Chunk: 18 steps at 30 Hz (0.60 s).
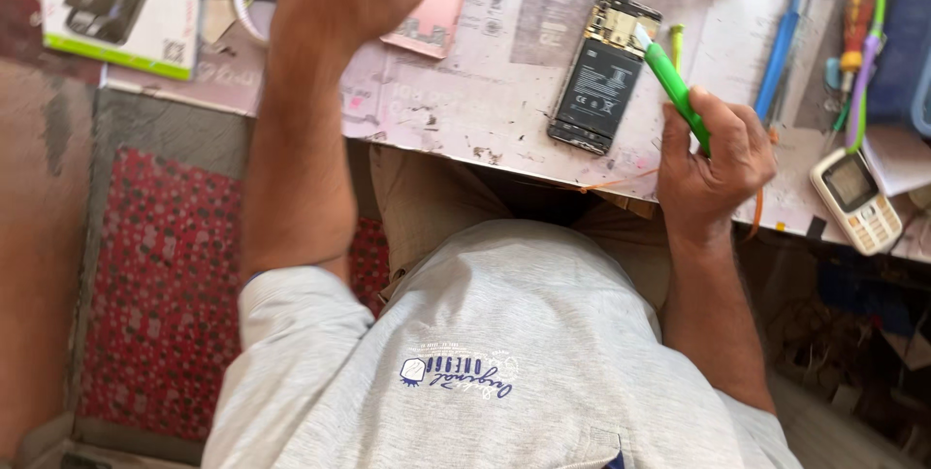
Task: The person disassembles a pink smartphone with a cracked screen. They remove the SIM tray, pry open the back cover, and use a green screwdriver to unscrew internal components. The back cover is set aside, and the internal battery and circuitry are exposed.
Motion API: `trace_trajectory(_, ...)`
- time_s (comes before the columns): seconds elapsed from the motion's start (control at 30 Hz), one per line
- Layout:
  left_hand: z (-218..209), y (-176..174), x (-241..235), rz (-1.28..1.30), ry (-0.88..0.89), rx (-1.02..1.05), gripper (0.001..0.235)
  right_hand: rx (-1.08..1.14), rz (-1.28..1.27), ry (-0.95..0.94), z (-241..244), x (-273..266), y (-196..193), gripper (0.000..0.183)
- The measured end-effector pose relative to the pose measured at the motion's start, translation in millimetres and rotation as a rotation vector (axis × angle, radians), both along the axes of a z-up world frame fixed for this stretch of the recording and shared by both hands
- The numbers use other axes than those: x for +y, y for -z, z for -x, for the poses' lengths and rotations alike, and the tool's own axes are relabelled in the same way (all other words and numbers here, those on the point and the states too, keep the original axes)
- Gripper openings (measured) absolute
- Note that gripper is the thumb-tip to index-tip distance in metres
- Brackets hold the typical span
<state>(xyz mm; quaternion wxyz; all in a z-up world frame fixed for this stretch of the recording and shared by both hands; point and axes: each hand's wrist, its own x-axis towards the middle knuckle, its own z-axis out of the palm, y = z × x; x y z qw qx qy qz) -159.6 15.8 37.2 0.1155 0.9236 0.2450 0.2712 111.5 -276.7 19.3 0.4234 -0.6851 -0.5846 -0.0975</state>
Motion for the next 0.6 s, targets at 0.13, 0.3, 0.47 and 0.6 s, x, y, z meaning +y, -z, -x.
trace_trajectory(0.13,38.2,-14.0,-28.9,-0.049,-0.074,0.075,0.002,0.006,-0.013,-0.024,-2.1,3.7,1.6,0.028)
trace_trajectory(0.3,49.6,-12.3,-40.9,0.004,-0.117,0.142,0.004,0.021,-0.013,-0.04,-3.7,3.5,2.5,0.028)
trace_trajectory(0.47,48.5,-6.6,-37.1,-0.022,-0.128,0.215,0.005,0.039,-0.021,-0.035,-3.4,3.2,1.2,0.028)
trace_trajectory(0.6,50.4,-5.9,-37.3,-0.008,-0.121,0.223,0.005,0.042,-0.014,-0.032,-3.2,1.8,1.3,0.027)
